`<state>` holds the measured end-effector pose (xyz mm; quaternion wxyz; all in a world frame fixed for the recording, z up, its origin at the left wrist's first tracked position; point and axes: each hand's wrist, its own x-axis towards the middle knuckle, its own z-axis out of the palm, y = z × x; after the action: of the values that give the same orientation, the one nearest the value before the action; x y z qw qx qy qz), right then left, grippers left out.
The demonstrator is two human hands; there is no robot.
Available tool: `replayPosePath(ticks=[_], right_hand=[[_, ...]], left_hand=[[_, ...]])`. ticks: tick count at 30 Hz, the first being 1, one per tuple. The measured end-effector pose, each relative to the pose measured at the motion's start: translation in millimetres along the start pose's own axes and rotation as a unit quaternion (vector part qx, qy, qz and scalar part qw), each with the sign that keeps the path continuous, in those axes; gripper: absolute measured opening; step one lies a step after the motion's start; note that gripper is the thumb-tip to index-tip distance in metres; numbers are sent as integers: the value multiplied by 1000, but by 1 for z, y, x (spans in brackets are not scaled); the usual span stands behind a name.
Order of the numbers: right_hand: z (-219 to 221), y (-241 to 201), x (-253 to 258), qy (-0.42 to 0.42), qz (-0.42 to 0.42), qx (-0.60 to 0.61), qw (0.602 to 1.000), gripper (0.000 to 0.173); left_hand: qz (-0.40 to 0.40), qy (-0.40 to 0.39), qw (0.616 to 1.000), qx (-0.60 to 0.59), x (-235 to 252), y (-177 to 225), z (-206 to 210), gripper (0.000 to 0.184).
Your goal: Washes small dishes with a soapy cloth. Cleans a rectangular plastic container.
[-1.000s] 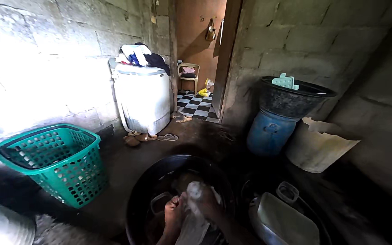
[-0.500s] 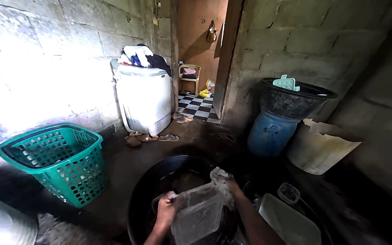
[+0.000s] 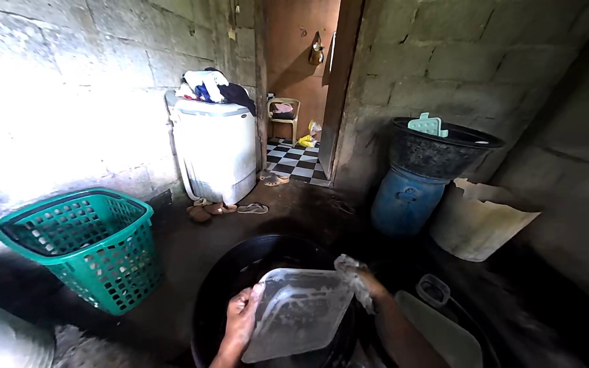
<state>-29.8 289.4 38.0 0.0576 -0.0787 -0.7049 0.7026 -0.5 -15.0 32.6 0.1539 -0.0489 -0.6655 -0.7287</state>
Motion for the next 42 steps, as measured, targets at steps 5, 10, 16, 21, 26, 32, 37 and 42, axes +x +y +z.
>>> replayPosePath(ticks=[5, 10, 16, 21, 26, 32, 37, 42], right_hand=[[1, 2, -17, 46, -49, 259, 964, 34], [24, -43, -18, 95, -40, 166, 981, 21], [91, -81, -62, -66, -132, -161, 976, 31], [100, -65, -68, -183, -177, -216, 943, 45], [53, -45, -31, -124, -79, -143, 979, 41], [60, -49, -22, -37, -1, -103, 994, 37], [102, -90, -52, -124, -68, -372, 917, 45], [98, -81, -61, -134, -151, -232, 952, 41]], left_hand=[[-75, 73, 993, -61, 5, 0, 5, 42], [-51, -25, 994, 97, 11, -1, -10, 32], [-64, -131, 953, 264, -26, 19, 37, 43], [3, -8, 1000, 3, -23, -6, 36, 35], [-34, 33, 995, -87, -13, -1, 19, 40], [-3, 10, 1000, -25, -3, -10, 12, 36], [-130, -238, 851, 449, -10, 38, 26, 46], [-101, -173, 887, 415, -19, 28, 33, 43]])
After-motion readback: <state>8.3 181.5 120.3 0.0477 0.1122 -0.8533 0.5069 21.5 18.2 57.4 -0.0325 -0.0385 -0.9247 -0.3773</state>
